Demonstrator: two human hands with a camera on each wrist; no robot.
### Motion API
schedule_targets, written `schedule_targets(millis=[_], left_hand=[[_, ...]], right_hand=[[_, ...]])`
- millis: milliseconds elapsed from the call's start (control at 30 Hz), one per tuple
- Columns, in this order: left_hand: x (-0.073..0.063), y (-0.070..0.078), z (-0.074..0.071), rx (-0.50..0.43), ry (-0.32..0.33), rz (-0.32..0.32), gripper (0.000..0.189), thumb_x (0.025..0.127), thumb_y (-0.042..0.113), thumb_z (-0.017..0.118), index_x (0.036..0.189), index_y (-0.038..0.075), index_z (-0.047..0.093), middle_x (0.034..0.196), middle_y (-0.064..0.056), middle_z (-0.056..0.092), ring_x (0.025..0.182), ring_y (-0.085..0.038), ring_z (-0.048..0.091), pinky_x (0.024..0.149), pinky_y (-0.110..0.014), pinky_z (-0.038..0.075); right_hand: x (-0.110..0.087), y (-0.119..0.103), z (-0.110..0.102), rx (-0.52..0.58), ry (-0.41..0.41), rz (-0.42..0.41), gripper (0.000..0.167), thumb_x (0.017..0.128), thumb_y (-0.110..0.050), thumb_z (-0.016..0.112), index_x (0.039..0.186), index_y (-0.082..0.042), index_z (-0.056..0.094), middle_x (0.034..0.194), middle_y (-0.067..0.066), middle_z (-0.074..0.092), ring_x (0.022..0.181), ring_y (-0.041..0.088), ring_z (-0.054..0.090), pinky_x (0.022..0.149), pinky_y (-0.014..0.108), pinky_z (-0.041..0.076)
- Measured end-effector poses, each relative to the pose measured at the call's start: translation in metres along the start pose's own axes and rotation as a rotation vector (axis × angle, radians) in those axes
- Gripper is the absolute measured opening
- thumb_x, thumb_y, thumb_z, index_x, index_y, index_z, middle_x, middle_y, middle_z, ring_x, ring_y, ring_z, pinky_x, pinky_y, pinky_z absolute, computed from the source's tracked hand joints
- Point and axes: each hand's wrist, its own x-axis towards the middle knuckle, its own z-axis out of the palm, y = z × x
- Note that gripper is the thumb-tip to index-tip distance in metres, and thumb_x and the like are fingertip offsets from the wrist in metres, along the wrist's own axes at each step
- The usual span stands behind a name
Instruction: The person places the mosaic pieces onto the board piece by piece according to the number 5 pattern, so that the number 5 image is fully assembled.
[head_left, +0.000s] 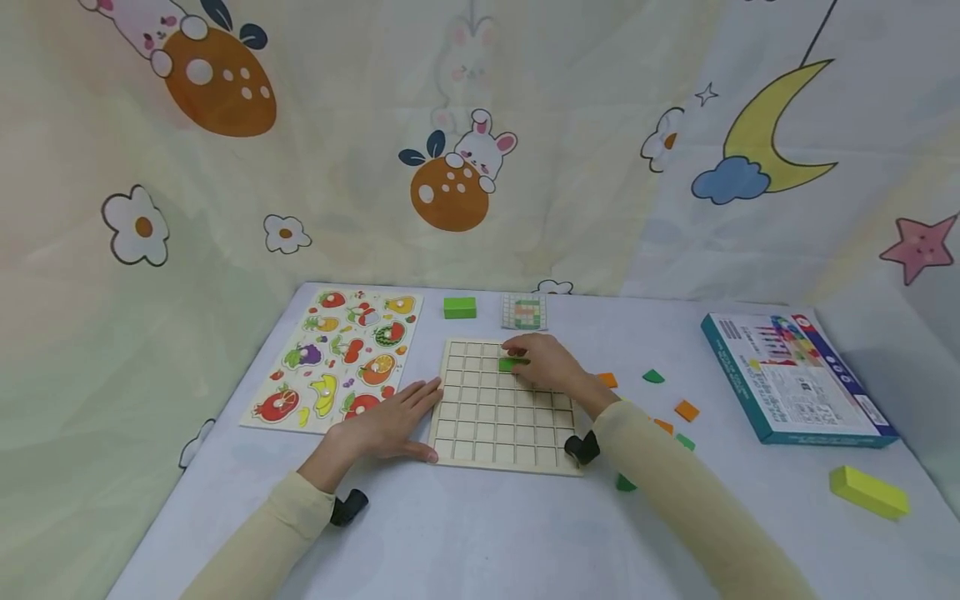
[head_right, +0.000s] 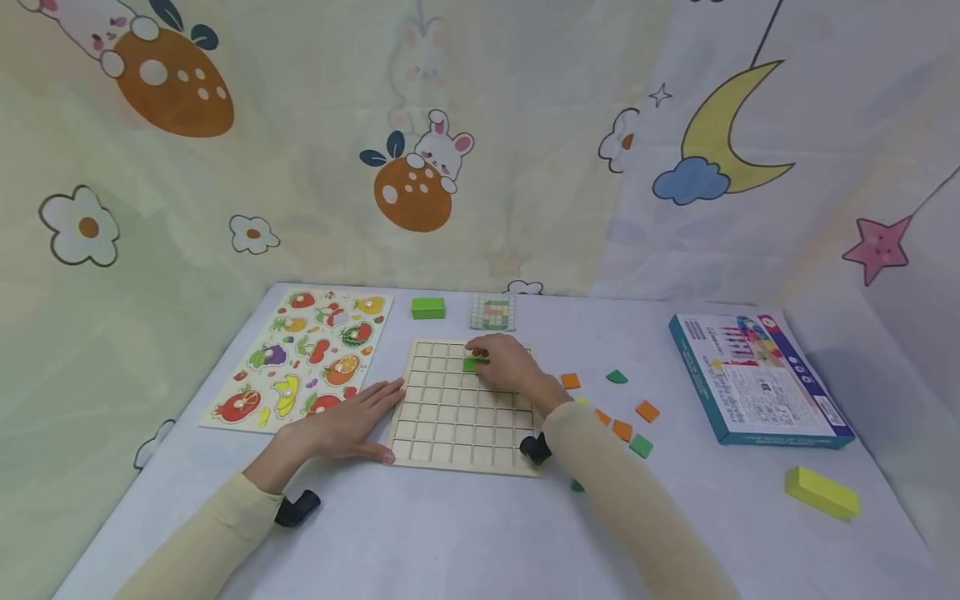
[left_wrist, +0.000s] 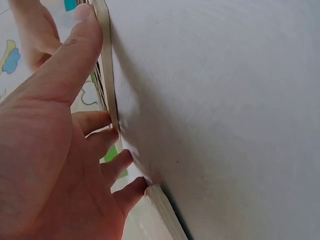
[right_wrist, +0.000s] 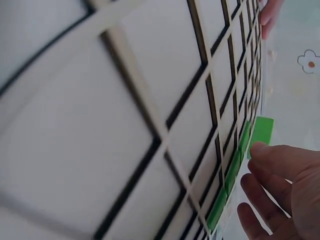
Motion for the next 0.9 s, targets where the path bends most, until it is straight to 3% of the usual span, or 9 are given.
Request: schedule_targets(millis=[267,467,700,900], left_hand=[[0.000,0.001,-0.001,-0.003,-0.001,0.017,0.101,0.080,0.058,0.069,0.155,0.010,0.021,0.164,-0.006,0.013,0.150,-0.033,0.016,0.118,-0.049,0.028],[-0.001,-0.001,-0.001,-0.003,0.000,0.015,0.101,0.080,0.057,0.069,0.155,0.009,0.020,0.164,-0.007,0.013,0.150,-0.033,0.015,0.118,-0.049,0.027],[-0.002,-0.003,0.000,0.003,0.002,0.010,0.103,0.080,0.059,0.069,0.155,0.010,0.020,0.164,-0.006,0.012,0.150,-0.033,0.015,0.118,-0.050,0.027],[-0.001,-0.002,0.001,0.002,0.002,0.015,0.103,0.080,0.060,0.067,0.156,0.011,0.018,0.165,-0.005,0.011,0.151,-0.032,0.014,0.119,-0.049,0.027]], right_hand=[[-0.036,0.030,-0.041,-0.029,0.056,0.013,0.042,0.090,-0.012,0.068,0.130,-0.005,0.060,0.120,0.012,0.068,0.109,0.029,0.062,0.095,0.048,0.050],[-0.070,0.076,-0.074,-0.130,0.091,0.092,0.043,0.089,-0.009,0.068,0.130,-0.003,0.059,0.119,0.017,0.067,0.108,0.034,0.060,0.096,0.051,0.048],[-0.102,0.126,-0.088,-0.111,-0.005,0.234,0.046,0.091,-0.012,0.066,0.135,-0.003,0.054,0.125,0.021,0.062,0.110,0.037,0.055,0.095,0.053,0.048],[-0.115,0.141,-0.084,-0.068,-0.065,0.296,0.047,0.089,-0.009,0.066,0.134,-0.003,0.054,0.122,0.020,0.062,0.107,0.033,0.056,0.097,0.054,0.048]])
